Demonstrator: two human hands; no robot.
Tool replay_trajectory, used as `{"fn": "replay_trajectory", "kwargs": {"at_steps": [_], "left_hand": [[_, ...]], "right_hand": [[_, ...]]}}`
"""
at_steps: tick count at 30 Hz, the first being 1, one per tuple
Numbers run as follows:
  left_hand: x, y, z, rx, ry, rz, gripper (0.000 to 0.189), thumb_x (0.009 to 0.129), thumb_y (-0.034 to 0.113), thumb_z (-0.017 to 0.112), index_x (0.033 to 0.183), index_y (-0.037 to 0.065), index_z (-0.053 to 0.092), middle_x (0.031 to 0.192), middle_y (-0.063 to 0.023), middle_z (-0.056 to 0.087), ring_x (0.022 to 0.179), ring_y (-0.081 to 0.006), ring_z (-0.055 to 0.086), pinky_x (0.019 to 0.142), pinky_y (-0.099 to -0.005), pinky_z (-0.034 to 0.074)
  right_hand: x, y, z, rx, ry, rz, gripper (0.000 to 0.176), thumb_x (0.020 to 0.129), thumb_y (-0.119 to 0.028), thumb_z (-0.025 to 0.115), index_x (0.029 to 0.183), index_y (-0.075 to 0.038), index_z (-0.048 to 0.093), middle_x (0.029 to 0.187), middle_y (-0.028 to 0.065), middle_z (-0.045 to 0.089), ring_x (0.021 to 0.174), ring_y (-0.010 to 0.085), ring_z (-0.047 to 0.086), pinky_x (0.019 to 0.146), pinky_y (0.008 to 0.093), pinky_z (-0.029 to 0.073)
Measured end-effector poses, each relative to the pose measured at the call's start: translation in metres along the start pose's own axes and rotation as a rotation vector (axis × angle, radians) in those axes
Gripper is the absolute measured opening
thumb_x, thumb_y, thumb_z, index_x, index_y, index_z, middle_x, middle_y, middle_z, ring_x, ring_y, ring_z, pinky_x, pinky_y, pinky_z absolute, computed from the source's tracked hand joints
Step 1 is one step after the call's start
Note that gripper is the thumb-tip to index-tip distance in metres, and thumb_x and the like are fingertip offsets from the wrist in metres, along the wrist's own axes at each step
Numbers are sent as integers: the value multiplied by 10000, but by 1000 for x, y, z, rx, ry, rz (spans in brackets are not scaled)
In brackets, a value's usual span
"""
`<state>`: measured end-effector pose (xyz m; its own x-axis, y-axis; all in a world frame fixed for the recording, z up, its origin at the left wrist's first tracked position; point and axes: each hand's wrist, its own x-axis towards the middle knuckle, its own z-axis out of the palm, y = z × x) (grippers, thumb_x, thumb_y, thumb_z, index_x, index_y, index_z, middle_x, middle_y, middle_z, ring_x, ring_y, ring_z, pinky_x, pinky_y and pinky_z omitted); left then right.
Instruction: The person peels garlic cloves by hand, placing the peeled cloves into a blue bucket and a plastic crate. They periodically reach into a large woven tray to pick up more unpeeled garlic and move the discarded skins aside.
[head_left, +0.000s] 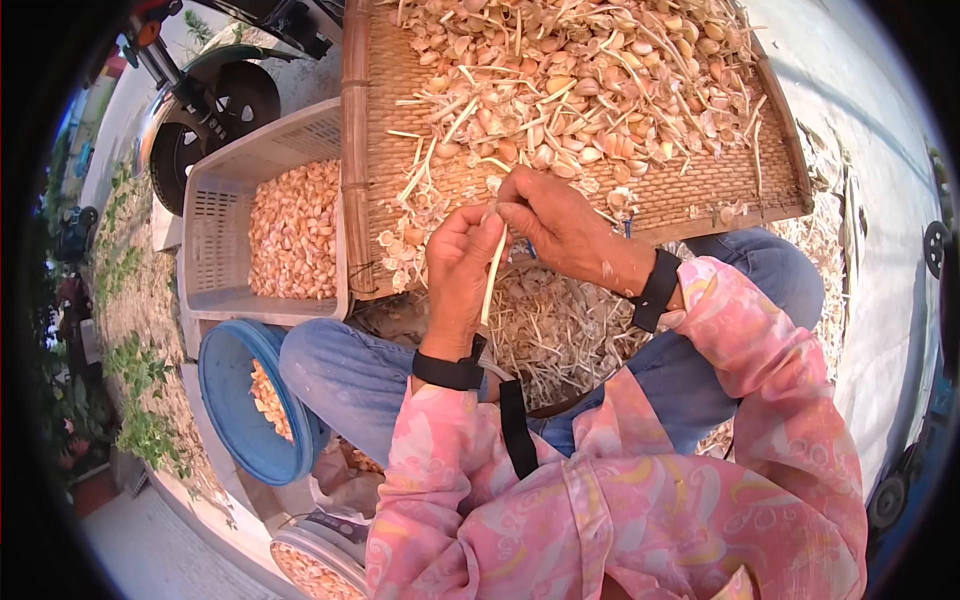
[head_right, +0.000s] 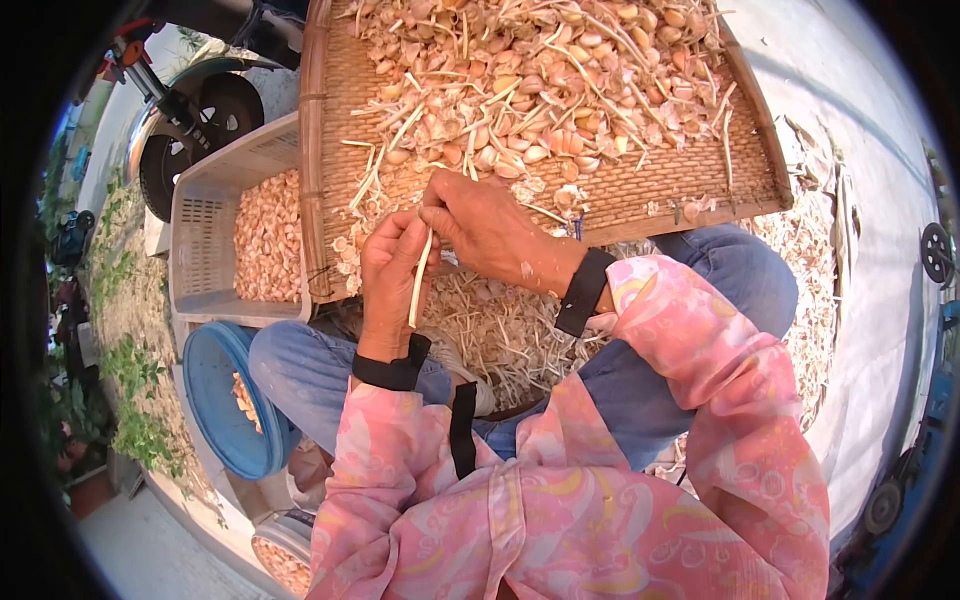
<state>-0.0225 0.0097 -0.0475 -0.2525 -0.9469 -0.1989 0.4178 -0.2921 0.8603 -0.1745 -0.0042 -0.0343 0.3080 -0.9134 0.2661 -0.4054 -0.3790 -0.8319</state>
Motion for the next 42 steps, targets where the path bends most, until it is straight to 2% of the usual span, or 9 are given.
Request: {"fn": "replay_trajectory", "kwargs": {"at_steps": [13,17,20,23,26,29,31,35,42], "left_hand": [[-15,-1,2,38,-78,86,168,856,108,605,970,11,528,795,-45,592,654,-80,534,594,-184,427],[-26,19,4,141,-33,183,177,863,96,590,1006,6,538,844,-58,609,694,-76,543,634,-196,446],[-31,65,-26,376,156,315,249,859,119,597,1074,5,542,880,-61,609,702,-81,536,647,-200,435],[-22,111,-118,992,507,253,304,850,135,593,1112,-14,562,946,-91,611,795,-142,562,709,-239,456],[5,107,-128,1529,340,601,289,840,77,573,1107,-34,563,818,-75,606,769,-171,588,625,-247,462],[47,81,-50,1171,15,217,249,790,40,592,1033,-13,603,1038,-161,560,874,-295,585,712,-347,479],[85,48,-42,1509,-142,536,243,769,57,602,1009,22,605,950,-148,607,854,-344,581,751,-346,468],[116,22,-43,1819,-31,657,167,712,45,592,873,6,587,842,-169,561,803,-360,542,716,-453,450],[93,34,-34,1708,-32,293,185,747,29,566,917,-41,583,889,-189,618,742,-307,620,655,-403,512]], "right_hand": [[-1,4,2,-29,77,-109,204,910,-183,388,817,-4,420,657,203,500,683,347,548,564,418,386],[-1,-8,-3,574,84,360,249,918,-224,408,894,11,486,691,182,485,650,366,492,621,409,411],[-3,35,-3,-135,-136,70,300,925,-268,402,878,8,511,713,188,523,637,362,519,611,427,421],[-15,13,-3,-371,-383,206,418,921,-366,400,820,-6,587,719,197,602,700,364,597,642,482,446],[-18,1,1,-485,-454,153,404,894,-379,455,730,-37,595,651,169,598,649,358,604,612,471,460],[-17,6,7,-445,-419,82,334,875,-332,480,755,-43,593,647,168,599,650,348,610,601,457,469],[-14,9,4,-417,-405,59,286,860,-298,496,766,-44,588,643,167,597,643,342,612,592,453,472],[-12,12,3,-425,-392,76,251,836,-268,517,773,-31,573,630,168,588,628,352,602,575,456,464],[-11,10,0,-322,-331,109,227,837,-248,510,783,-31,552,667,169,590,680,364,594,639,457,455]]}}
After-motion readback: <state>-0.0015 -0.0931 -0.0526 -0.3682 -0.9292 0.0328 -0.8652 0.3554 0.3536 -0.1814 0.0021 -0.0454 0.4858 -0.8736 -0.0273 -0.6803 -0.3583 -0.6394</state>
